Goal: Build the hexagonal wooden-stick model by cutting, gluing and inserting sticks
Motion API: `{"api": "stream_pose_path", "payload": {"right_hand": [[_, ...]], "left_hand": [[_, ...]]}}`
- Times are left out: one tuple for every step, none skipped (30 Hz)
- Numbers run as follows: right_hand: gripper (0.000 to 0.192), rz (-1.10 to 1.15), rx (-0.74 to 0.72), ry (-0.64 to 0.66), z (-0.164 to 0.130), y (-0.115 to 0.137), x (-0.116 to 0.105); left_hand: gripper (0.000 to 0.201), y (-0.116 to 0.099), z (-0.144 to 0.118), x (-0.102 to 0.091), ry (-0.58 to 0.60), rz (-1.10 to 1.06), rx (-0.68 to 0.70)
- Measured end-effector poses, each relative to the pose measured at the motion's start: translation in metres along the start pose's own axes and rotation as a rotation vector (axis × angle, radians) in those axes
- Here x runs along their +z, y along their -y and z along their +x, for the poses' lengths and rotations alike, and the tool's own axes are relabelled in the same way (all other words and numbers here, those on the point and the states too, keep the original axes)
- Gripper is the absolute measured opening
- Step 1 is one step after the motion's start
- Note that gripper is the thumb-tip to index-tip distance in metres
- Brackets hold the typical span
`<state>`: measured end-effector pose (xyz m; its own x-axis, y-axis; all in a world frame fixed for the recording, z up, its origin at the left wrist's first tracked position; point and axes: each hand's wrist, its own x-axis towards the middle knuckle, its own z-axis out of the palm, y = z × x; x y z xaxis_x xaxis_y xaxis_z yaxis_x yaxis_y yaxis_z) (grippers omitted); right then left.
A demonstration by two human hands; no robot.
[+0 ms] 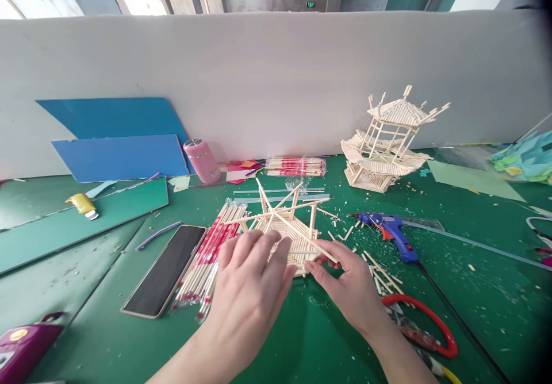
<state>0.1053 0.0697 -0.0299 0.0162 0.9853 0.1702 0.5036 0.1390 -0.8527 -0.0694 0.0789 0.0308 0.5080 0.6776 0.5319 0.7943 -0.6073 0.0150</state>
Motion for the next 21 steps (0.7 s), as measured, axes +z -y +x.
{"api": "stream_pose_path", "payload": {"right_hand": [[0.032, -0.022, 0.017, 0.010, -0.002, -0.001, -0.002], [0.039, -0.046, 0.032, 0.018, -0.004, -0.001, -0.006], [0.045, -0.071, 0.037, 0.016, -0.006, -0.002, -0.009], [0.051, -0.099, 0.028, 0.002, -0.007, -0.002, -0.013], [0.055, -0.128, 0.005, -0.030, -0.009, -0.001, -0.018], [0.057, -0.157, -0.030, -0.075, -0.009, 0.001, -0.022], [0.057, -0.181, -0.084, -0.129, -0.009, 0.003, -0.025], [0.054, -0.201, -0.156, -0.180, -0.008, 0.007, -0.027], [0.049, -0.220, -0.245, -0.220, -0.007, 0.012, -0.029], [0.043, -0.244, -0.337, -0.237, -0.004, 0.017, -0.029], [0.036, -0.275, -0.425, -0.233, -0.001, 0.024, -0.029], [0.030, -0.314, -0.505, -0.212, 0.002, 0.031, -0.027], [0.025, -0.357, -0.565, -0.176, 0.006, 0.038, -0.025], [0.022, -0.400, -0.599, -0.137, 0.009, 0.044, -0.023], [0.019, -0.439, -0.619, -0.102, 0.012, 0.050, -0.020], [0.016, -0.474, -0.624, -0.068, 0.015, 0.055, -0.016], [0.013, -0.504, -0.626, -0.040, 0.018, 0.060, -0.013], [0.011, -0.534, -0.626, -0.014, 0.020, 0.063, -0.010], [0.011, -0.562, -0.624, 0.009, 0.022, 0.065, -0.007], [0.011, -0.585, -0.627, 0.026, 0.023, 0.066, -0.004], [0.011, -0.605, -0.630, 0.041, 0.025, 0.067, -0.002]], "left_hand": [[0.024, 0.004, -0.004, -0.001, -0.013, -0.002, -0.031], [0.027, 0.007, -0.008, -0.002, -0.027, -0.013, -0.056], [0.031, 0.011, -0.013, -0.002, -0.045, -0.033, -0.085], [0.035, 0.014, -0.018, -0.002, -0.064, -0.065, -0.121], [0.038, 0.017, -0.023, -0.001, -0.082, -0.105, -0.169], [0.040, 0.018, -0.028, 0.000, -0.091, -0.153, -0.229], [0.040, 0.019, -0.032, 0.002, -0.093, -0.204, -0.298], [0.039, 0.019, -0.036, 0.004, -0.084, -0.252, -0.373], [0.038, 0.019, -0.039, 0.007, -0.067, -0.296, -0.441], [0.036, 0.018, -0.041, 0.010, -0.047, -0.335, -0.500], [0.034, 0.017, -0.042, 0.013, -0.031, -0.369, -0.546], [0.031, 0.016, -0.041, 0.016, -0.026, -0.399, -0.579], [0.029, 0.015, -0.041, 0.019, -0.028, -0.427, -0.605], [0.026, 0.014, -0.040, 0.022, -0.034, -0.454, -0.625], [0.024, 0.013, -0.038, 0.024, -0.046, -0.480, -0.641], [0.022, 0.013, -0.036, 0.026, -0.058, -0.504, -0.654], [0.020, 0.012, -0.035, 0.027, -0.068, -0.527, -0.662], [0.019, 0.012, -0.033, 0.028, -0.075, -0.547, -0.668], [0.018, 0.012, -0.032, 0.029, -0.079, -0.565, -0.670], [0.017, 0.012, -0.031, 0.030, -0.082, -0.580, -0.671], [0.017, 0.013, -0.030, 0.031, -0.081, -0.592, -0.674]]}}
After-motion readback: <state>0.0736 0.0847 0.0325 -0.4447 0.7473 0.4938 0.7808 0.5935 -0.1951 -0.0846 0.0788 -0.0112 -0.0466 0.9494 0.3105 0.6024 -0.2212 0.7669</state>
